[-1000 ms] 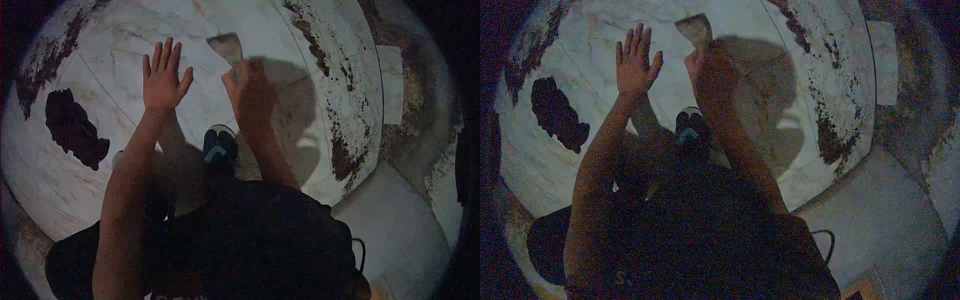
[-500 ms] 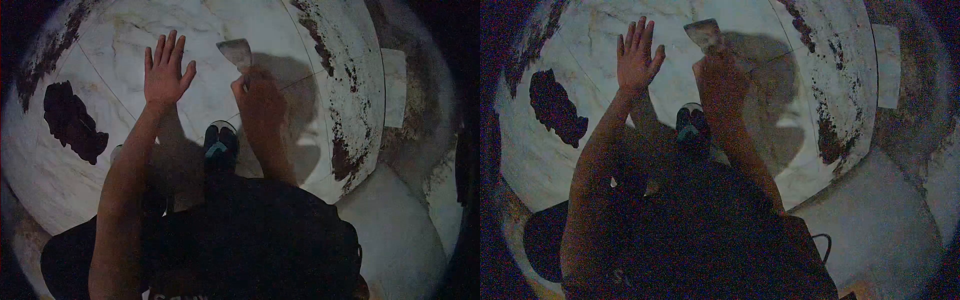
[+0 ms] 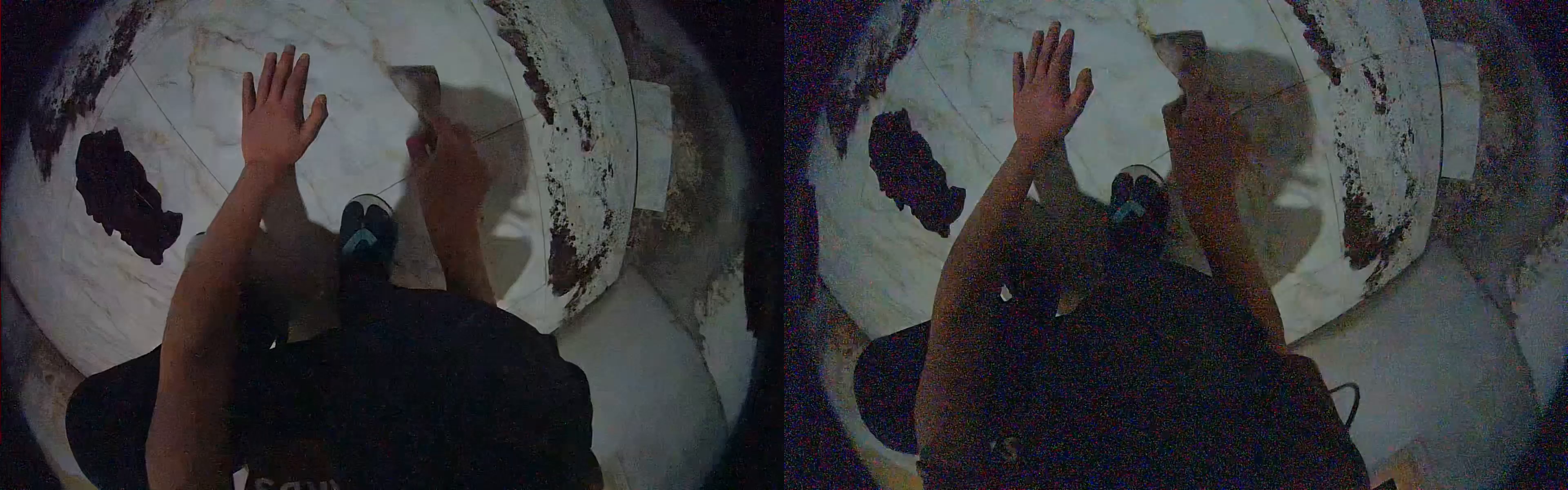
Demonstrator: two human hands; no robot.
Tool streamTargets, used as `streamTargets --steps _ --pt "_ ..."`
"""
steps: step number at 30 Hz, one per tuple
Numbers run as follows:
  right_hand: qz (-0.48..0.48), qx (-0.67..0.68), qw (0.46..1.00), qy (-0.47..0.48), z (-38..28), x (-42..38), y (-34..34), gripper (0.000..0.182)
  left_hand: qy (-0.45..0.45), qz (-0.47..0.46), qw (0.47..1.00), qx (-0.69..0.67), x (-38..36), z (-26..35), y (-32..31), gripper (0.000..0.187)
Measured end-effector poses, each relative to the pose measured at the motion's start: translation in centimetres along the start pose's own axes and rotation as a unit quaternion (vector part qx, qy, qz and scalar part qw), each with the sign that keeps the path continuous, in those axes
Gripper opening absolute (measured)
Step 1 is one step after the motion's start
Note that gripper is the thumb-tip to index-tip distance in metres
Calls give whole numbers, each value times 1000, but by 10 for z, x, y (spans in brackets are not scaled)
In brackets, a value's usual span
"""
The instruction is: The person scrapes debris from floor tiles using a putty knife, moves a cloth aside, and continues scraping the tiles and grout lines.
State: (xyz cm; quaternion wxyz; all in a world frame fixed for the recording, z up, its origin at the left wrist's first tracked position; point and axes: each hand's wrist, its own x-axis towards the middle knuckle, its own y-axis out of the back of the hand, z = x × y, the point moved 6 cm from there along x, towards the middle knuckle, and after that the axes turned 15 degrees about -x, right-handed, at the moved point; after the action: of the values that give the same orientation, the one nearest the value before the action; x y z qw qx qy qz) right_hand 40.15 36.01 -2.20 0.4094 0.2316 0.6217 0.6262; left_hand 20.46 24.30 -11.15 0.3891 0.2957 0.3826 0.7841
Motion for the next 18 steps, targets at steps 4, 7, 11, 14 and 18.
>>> streamTargets --steps 4,7,11,14,18 --pt "-50 -8 998 -25 -2 -4 12 36 2 -2 1000 12 4 0 1 67" --pt "-53 -57 997 12 8 -45 15 35 2 9 1000 23 -2 -3 -3 67" --pt "-96 -14 995 19 -2 -41 11 34 -6 2 1000 18 2 -1 0 66" --pt "-25 -4 999 42 -25 4 4 33 -1 0 1000 4 1 1 1 66" --pt "78 35 993 79 -28 17 11 29 -14 12 1000 14 0 -3 -2 67"
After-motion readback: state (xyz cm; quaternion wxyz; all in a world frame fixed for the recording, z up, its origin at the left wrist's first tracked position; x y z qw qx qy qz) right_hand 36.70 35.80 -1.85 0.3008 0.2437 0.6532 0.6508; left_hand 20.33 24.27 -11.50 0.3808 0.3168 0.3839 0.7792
